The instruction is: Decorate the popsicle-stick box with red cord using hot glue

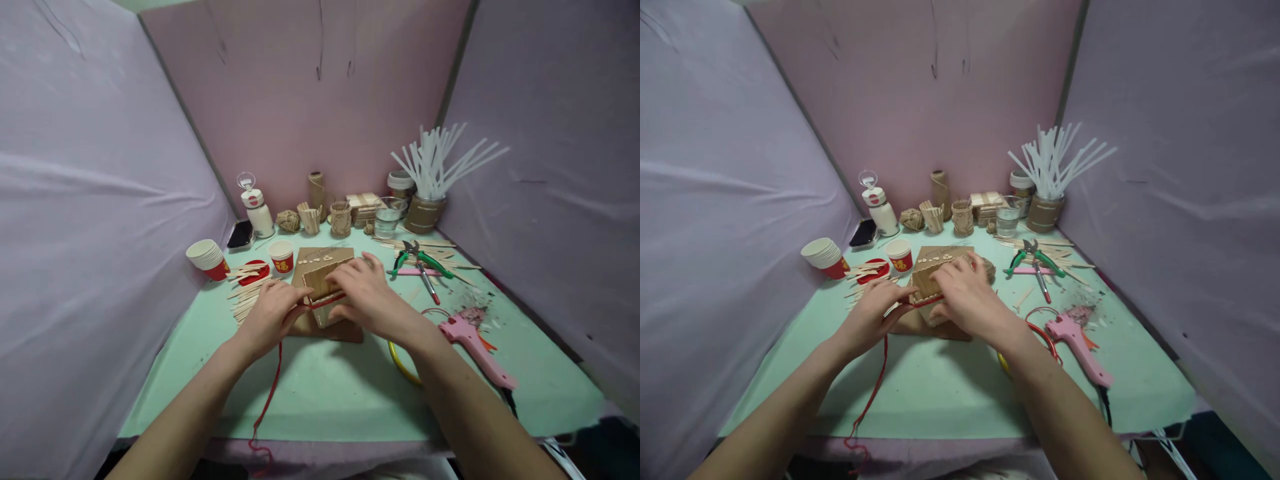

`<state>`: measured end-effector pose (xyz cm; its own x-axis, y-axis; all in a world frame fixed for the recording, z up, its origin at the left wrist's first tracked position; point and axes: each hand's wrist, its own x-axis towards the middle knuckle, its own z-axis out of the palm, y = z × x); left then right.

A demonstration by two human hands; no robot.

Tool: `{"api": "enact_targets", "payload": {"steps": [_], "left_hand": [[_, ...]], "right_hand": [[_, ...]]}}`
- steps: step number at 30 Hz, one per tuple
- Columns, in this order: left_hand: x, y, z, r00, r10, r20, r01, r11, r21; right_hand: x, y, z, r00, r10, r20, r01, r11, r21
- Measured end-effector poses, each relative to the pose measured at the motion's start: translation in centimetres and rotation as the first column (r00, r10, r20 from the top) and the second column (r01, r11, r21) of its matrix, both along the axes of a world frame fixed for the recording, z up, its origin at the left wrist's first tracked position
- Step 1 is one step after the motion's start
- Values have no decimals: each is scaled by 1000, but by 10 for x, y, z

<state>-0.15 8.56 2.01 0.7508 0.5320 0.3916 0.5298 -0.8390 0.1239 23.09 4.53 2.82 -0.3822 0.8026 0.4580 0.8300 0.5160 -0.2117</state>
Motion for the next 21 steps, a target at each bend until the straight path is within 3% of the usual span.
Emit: {"api": "enact_targets", "payload": {"steps": [3, 7, 15, 21], "left_hand": [[0, -2, 2, 1000, 3, 3, -3, 1000, 12], [6, -6, 8, 1000, 26, 5, -26, 1000, 18], [33, -5, 7, 998, 28, 55, -31, 999, 40], [40, -5, 6, 991, 5, 134, -10, 999, 39]], "right_hand": [[23, 0, 3, 997, -78, -4, 78, 996, -36], [39, 4, 1, 998, -69, 0, 68, 993, -94], [40, 6, -2, 998, -32, -53, 26, 993, -112], [40, 10, -9, 996, 0, -93, -7, 997, -74]]}}
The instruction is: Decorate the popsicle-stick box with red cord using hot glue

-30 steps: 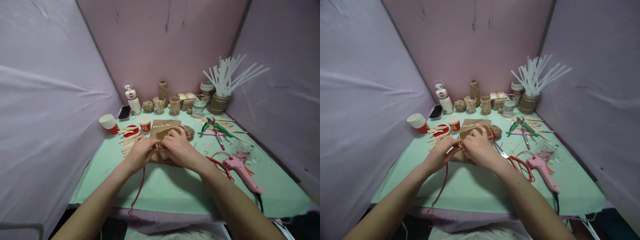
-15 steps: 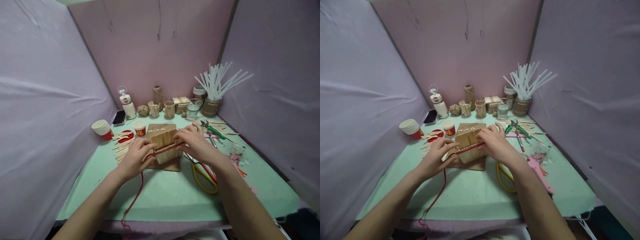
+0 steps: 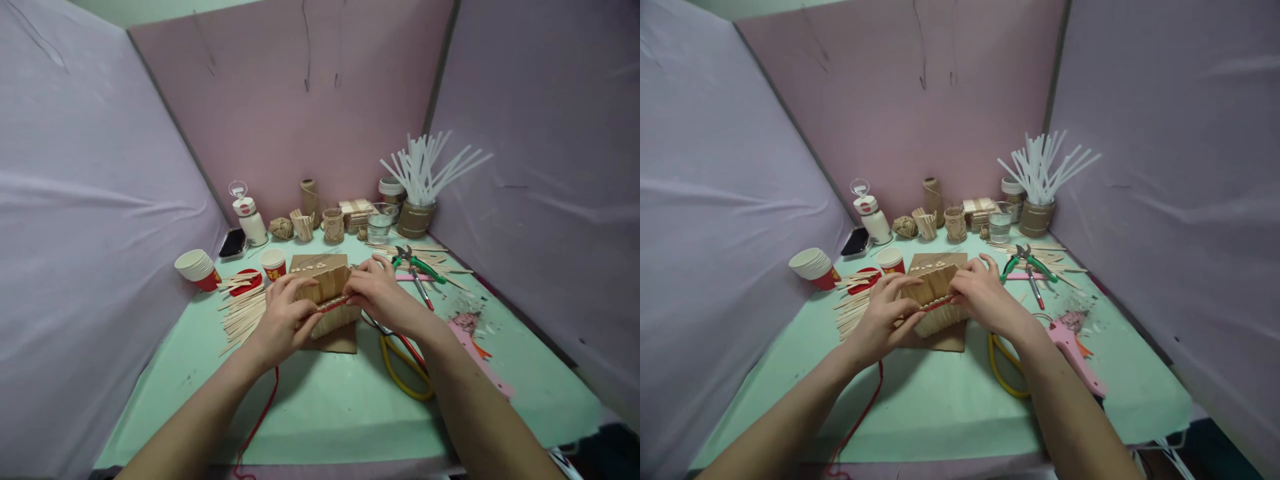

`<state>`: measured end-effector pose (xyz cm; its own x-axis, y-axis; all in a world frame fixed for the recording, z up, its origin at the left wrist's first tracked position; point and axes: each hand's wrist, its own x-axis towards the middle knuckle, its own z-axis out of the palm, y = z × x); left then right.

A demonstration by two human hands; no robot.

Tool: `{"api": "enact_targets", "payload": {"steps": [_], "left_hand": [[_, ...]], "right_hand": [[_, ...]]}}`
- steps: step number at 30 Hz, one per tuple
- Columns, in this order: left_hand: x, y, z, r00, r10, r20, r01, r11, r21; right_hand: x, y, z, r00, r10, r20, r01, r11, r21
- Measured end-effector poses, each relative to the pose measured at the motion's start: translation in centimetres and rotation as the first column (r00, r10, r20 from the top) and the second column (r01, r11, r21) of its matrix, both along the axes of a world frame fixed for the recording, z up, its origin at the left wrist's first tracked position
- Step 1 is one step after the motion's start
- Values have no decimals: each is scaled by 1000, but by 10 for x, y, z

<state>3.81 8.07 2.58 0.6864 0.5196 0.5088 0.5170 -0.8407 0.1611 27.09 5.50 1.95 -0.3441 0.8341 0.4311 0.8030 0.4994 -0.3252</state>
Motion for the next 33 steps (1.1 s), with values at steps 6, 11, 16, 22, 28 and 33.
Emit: {"api": "enact_targets", "payload": {"steps": [6, 11, 16, 22, 28, 33], "left_hand": [[-1, 0, 2, 1000, 11, -13, -11, 1000, -17], [-8, 2, 4, 994, 27, -106, -29, 1000, -13], [-14, 5, 7, 993, 5, -119, -7, 1000, -22], [-13, 5, 5, 994, -22, -103, 20, 999, -28], [-24, 14, 13, 980, -41, -195, 21, 994, -106], [-42, 30, 26, 953, -109, -284, 50, 977, -207]], "right_hand": [[-1, 1, -3, 1000, 6, -11, -5, 1000, 28], [8, -4, 3, 999, -26, 27, 25, 999, 31], [15, -1, 1, 996, -62, 64, 58, 996, 63], [12, 3, -4, 998, -45, 46, 40, 994, 99], [18, 0, -4, 997, -75, 2, 74, 996, 47], [25, -1, -7, 995, -91, -41, 92, 995, 28]]}}
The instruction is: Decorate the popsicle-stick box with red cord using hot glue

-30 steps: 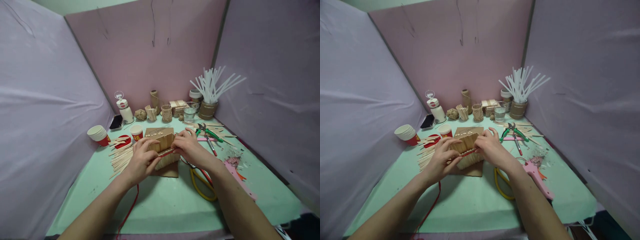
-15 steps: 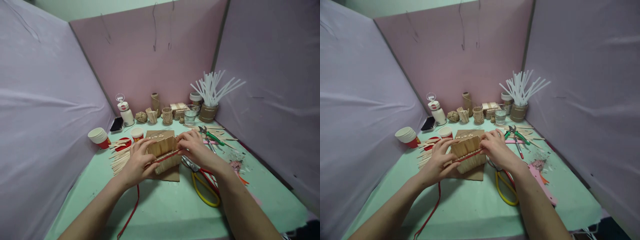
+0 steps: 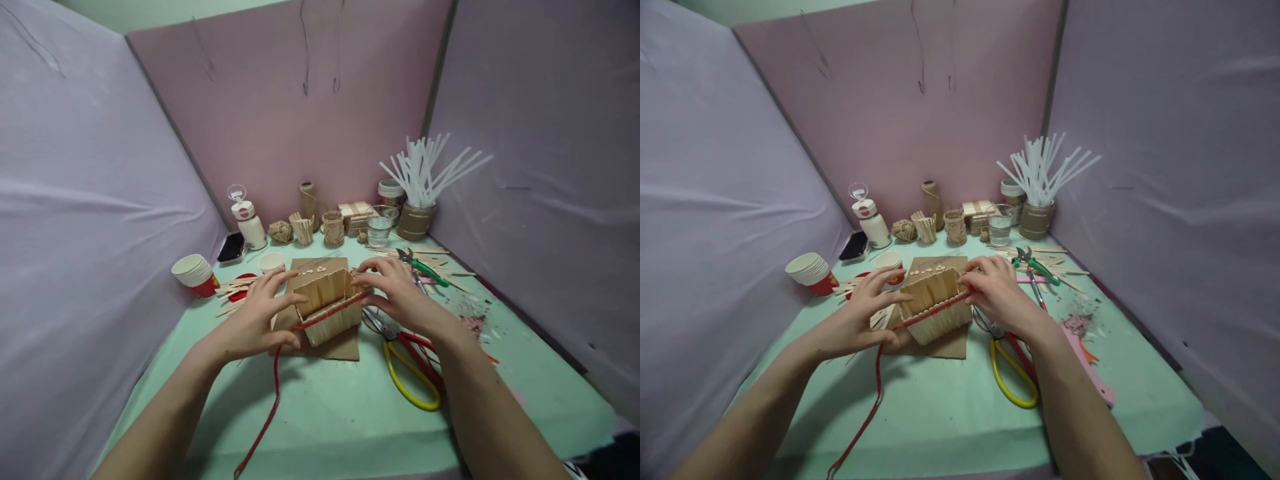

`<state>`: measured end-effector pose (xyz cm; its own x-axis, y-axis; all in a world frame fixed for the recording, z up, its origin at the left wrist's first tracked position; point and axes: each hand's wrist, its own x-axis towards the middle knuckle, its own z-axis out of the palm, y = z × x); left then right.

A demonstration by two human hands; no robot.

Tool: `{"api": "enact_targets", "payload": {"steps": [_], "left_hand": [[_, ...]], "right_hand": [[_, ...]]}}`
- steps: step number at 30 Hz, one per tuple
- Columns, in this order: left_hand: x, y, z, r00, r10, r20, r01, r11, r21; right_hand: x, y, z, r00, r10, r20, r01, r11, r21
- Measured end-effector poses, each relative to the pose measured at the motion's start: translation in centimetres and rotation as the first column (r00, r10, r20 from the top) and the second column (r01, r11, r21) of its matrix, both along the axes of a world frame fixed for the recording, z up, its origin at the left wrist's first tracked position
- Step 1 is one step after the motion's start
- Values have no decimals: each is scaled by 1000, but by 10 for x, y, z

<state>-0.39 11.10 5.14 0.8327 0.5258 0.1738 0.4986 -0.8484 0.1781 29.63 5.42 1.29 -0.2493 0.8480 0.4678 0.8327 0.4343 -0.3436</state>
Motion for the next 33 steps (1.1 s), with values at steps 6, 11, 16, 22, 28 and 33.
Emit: {"api": "enact_targets", "payload": {"steps": [6, 11, 16, 22, 28, 33], "left_hand": [[-1, 6, 4, 1000, -13, -26, 12, 1000, -25], [1, 7, 9, 999, -40, -33, 38, 998, -47], [1, 6, 16, 996, -81, -43, 78, 995, -58], [10, 5, 6, 994, -107, -3, 107, 994, 18], [15, -7, 0, 979, -190, 77, 176, 970, 166], [21, -34, -4, 992, -108, 71, 89, 969, 231]], "right_hand": [[-1, 2, 2, 997, 76, -22, -76, 997, 1], [-1, 4, -1, 996, 86, -25, -87, 996, -14], [0, 6, -5, 993, 88, -81, -89, 996, -10], [-1, 5, -9, 988, 88, -127, -90, 996, -7], [1, -4, -6, 989, 36, -146, -36, 999, 8], [-18, -20, -10, 935, 12, -354, -43, 996, -81]]}}
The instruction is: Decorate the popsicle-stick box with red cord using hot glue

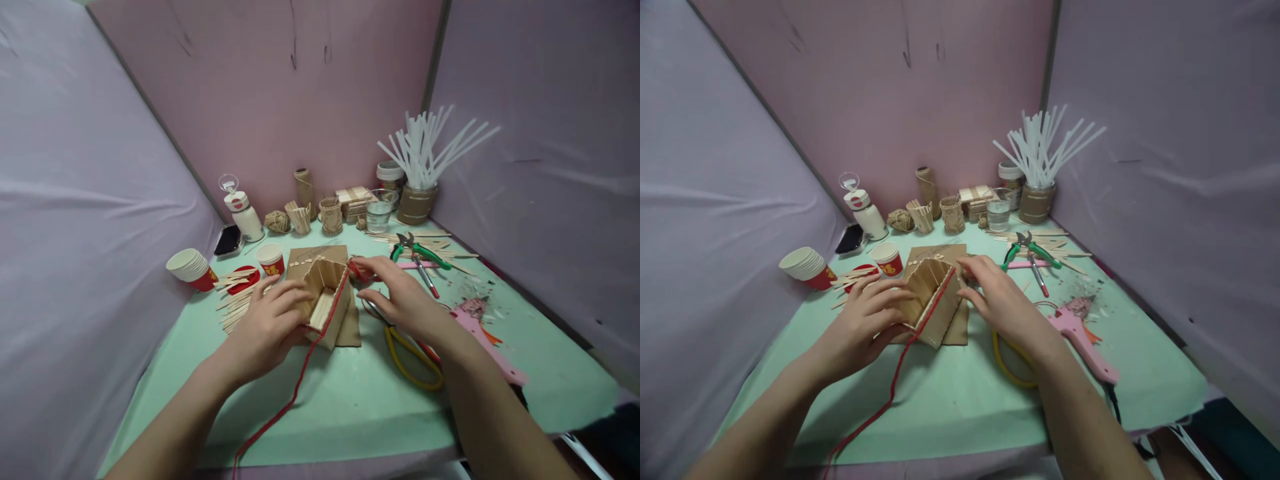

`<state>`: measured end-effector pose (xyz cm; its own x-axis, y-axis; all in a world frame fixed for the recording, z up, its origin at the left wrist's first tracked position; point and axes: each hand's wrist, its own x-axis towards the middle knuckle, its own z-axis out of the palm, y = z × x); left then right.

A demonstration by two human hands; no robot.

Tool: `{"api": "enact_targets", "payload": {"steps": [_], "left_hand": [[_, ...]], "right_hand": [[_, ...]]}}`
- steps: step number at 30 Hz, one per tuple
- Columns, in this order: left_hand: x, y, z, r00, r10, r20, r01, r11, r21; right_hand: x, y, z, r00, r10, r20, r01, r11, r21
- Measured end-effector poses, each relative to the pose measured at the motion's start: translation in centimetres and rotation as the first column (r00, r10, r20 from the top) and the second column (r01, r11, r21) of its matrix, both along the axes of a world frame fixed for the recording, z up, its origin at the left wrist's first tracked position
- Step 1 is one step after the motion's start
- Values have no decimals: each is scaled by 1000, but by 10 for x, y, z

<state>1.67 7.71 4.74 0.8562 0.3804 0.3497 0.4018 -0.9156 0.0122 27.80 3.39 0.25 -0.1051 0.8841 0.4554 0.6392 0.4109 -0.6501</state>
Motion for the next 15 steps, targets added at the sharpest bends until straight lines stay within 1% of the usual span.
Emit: {"api": "enact_targets", "payload": {"steps": [4, 6, 10, 12, 15], "left_hand": [[13, -17, -5, 996, 79, 29, -80, 997, 10], [21, -19, -9, 994, 105, 39, -106, 994, 16], [36, -16, -16, 986, 166, 31, -166, 986, -12], [42, -15, -19, 981, 190, 20, -190, 981, -29], [49, -13, -22, 981, 193, 22, -192, 980, -45]], "right_hand": [[-29, -7, -8, 982, 65, -180, -88, 988, -126], [-38, -6, -10, 972, 61, -228, -95, 985, -145], [-39, -5, -13, 962, 5, -274, -45, 989, -138], [-35, -9, -14, 960, -16, -280, -28, 988, -152], [-33, -21, -18, 952, -49, -302, -6, 984, -177]]}}
